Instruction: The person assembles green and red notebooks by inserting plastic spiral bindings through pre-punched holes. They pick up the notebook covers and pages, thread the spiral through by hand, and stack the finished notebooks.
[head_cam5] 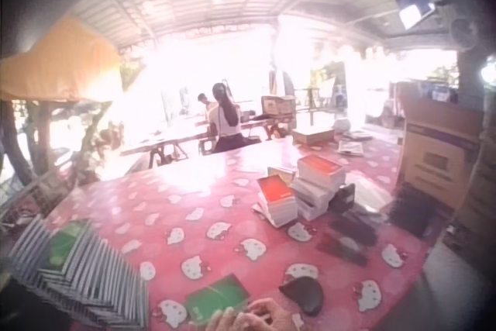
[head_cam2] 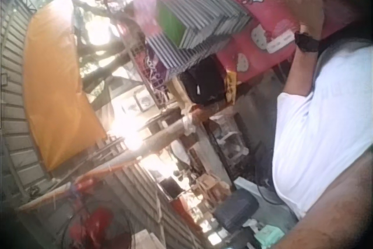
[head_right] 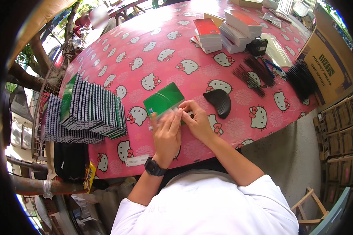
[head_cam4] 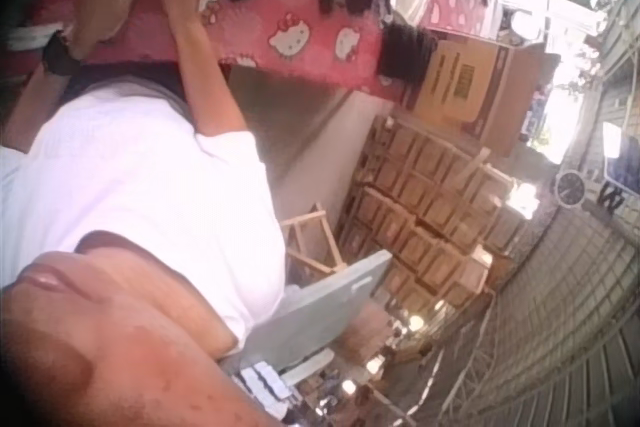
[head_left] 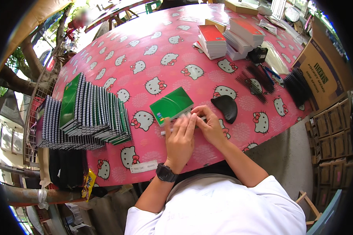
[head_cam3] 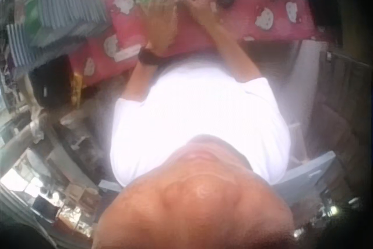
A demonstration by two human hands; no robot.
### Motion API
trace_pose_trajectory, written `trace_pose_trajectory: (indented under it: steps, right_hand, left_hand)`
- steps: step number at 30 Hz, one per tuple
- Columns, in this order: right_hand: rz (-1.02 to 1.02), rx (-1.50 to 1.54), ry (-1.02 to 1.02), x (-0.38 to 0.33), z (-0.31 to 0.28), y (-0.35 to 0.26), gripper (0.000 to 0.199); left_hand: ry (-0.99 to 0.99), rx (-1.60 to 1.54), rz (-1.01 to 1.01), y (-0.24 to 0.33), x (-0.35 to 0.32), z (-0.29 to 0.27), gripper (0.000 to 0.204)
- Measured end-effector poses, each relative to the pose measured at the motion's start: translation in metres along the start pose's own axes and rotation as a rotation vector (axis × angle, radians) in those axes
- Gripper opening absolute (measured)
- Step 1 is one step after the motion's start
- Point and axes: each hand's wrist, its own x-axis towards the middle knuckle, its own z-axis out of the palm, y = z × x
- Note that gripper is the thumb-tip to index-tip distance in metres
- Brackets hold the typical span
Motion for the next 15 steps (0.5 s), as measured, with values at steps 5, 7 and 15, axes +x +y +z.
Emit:
trace_pose_trajectory:
  steps: [5, 7, 15]
  right_hand:
    - [-0.153, -0.484, 0.208, 0.038, -0.076, -0.016, 0.021]
    - [-0.234, -0.765, 0.348, 0.065, -0.15, -0.002, 0.022]
    - [-0.146, -1.365, 0.21, 0.076, -0.183, 0.018, 0.022]
  left_hand:
    - [-0.063, -0.216, 0.025, -0.007, 0.002, -0.017, 0.037]
    - [-0.079, -0.261, 0.069, -0.004, -0.003, -0.012, 0.037]
    - [-0.039, -0.306, 0.034, -0.001, -0.006, -0.011, 0.029]
